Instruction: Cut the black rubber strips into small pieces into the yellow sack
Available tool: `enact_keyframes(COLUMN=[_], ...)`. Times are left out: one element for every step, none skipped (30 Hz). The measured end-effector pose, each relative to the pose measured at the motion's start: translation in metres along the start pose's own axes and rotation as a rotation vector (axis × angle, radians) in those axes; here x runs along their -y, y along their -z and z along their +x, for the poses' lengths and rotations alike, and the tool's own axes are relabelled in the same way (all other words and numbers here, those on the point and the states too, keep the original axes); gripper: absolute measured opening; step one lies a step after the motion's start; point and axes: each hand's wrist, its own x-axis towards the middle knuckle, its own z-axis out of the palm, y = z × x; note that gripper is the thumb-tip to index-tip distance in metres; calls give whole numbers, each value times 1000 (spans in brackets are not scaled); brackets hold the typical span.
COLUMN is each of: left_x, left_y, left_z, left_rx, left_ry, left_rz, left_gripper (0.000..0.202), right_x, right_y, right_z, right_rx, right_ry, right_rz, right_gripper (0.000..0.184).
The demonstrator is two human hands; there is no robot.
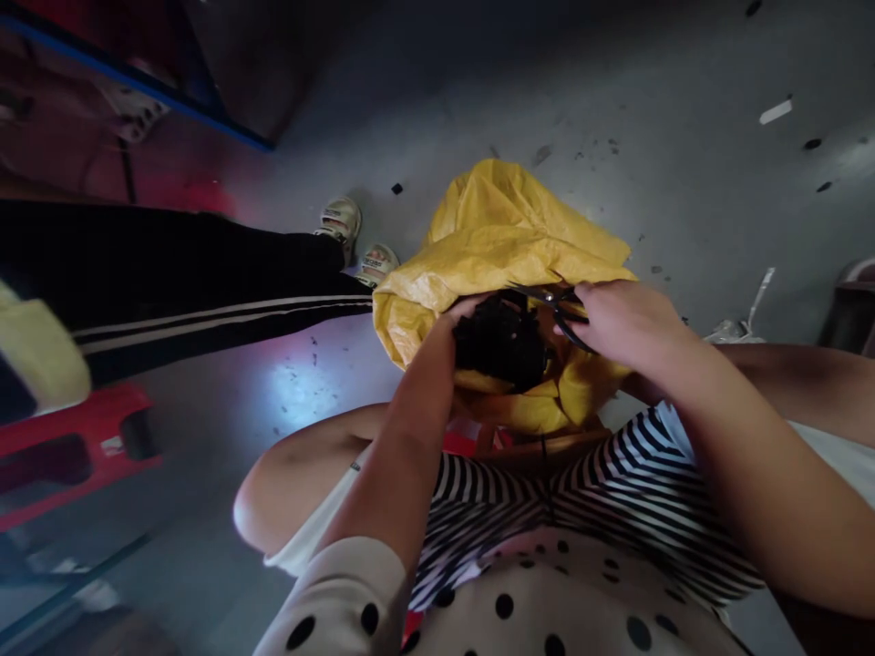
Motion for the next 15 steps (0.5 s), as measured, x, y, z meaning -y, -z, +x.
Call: enact_keyframes(left_x=[-4, -7, -10, -11, -12, -12, -11, -11, -10, -8, -7, -5, -2, 1, 5], left_y=[-2, -3, -4, -3, -3, -2, -1, 0, 0, -1, -2, -5, -7, -10, -13], left_z=[1, 2, 1, 0, -3, -5, -8, -10, -12, -14, -16, -18, -20, -22, -25], left_rx=[8, 21, 45, 72, 99, 125, 145, 164, 181, 200, 223, 246, 265, 278, 285], left_ry=[54, 51, 40, 16, -8, -22, -32, -45, -65, -89, -110, -126, -139, -149, -163], left_rz=[51, 66, 74, 65, 48, 33, 19, 5, -14, -36, -60, -83, -103, -119, -130], left_gripper=[45, 47, 49, 50, 52, 54, 56, 57, 59, 61, 62, 62, 63, 63, 63], right_x=[0, 0, 0, 0, 0, 0, -1, -1, -1, -2, -3, -4, -5, -6, -8], right_y=[2, 3, 5, 6, 8, 10, 12, 14, 15, 17, 18, 18, 18, 18, 18], right_z=[0, 0, 0, 0, 0, 0, -1, -1, -1, -2, -2, -3, -3, -3, -3], right_rx=[-7, -17, -30, -41, -51, -58, -63, -67, -68, -68, -67, -66, -65, -63, -63], right_ry=[-12, -23, -24, -24, -21, -18, -15, -14, -16, -21, -26, -29, -29, -28, -26], right_rz=[-7, -8, -3, 9, 20, 26, 25, 16, 5, -4, -7, -3, 6, 16, 23], right_gripper=[44, 46, 47, 48, 49, 49, 48, 47, 46, 46, 45, 45, 45, 45, 44])
